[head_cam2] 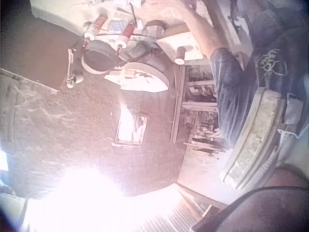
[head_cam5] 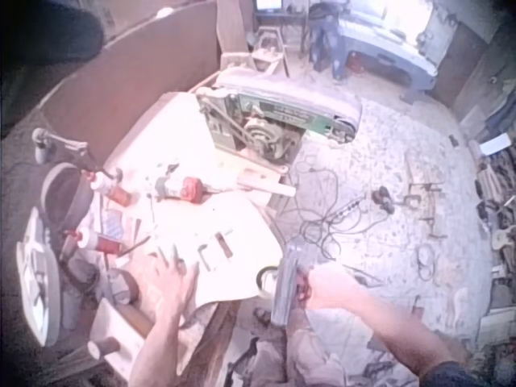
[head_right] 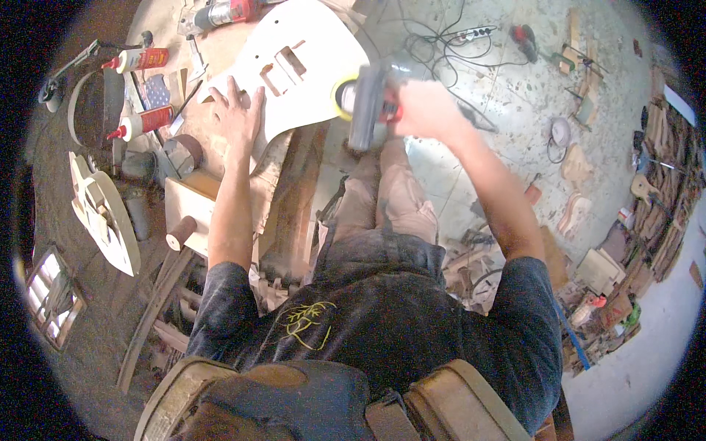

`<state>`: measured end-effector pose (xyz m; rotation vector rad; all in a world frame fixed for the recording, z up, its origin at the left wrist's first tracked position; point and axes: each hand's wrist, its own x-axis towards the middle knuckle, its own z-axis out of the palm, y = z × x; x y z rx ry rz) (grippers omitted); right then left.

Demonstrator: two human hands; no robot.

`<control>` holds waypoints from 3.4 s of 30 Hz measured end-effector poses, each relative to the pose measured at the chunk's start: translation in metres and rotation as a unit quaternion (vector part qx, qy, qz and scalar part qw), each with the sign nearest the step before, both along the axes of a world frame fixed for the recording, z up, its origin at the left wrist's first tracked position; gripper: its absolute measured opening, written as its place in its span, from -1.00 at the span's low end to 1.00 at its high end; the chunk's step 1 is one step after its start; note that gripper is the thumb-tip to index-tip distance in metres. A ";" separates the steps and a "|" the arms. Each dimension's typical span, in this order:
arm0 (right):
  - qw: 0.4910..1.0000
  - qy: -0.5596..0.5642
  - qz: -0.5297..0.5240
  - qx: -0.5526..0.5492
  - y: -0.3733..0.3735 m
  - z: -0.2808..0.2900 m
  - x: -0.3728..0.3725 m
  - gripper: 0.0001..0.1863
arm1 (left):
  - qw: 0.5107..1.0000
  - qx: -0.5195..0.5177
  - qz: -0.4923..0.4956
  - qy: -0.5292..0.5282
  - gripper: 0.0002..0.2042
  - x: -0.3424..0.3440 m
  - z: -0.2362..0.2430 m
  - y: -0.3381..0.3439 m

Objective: The person sands the surface and edges of a wooden guitar body using a power sander, holding the guitar with one hand and moving the tool across the wood while occasionally turning the instrument.

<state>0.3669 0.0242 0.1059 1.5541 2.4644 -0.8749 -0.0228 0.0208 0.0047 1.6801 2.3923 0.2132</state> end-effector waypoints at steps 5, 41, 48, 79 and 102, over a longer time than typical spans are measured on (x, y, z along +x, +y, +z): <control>0.999 0.036 -0.025 0.002 -0.005 0.000 -0.013 -0.55 | 1.000 0.010 0.000 -0.010 -0.05 0.001 -0.001 -0.001; 0.990 0.011 -0.121 0.072 0.049 -0.010 0.030 -0.48 | 1.000 0.007 -0.002 0.008 -0.05 0.003 -0.003 0.003; 0.999 0.025 -0.009 -0.026 -0.004 0.006 -0.017 -0.53 | 1.000 0.007 -0.005 0.007 -0.05 0.002 -0.001 -0.001; 0.988 0.019 -0.132 0.075 0.084 -0.022 0.032 -0.48 | 1.000 0.015 -0.019 0.015 -0.07 -0.001 -0.002 0.002; 0.987 0.130 -0.054 0.074 -0.009 -0.027 0.018 -0.57 | 0.998 -0.009 -0.016 0.057 -0.08 -0.004 -0.005 -0.001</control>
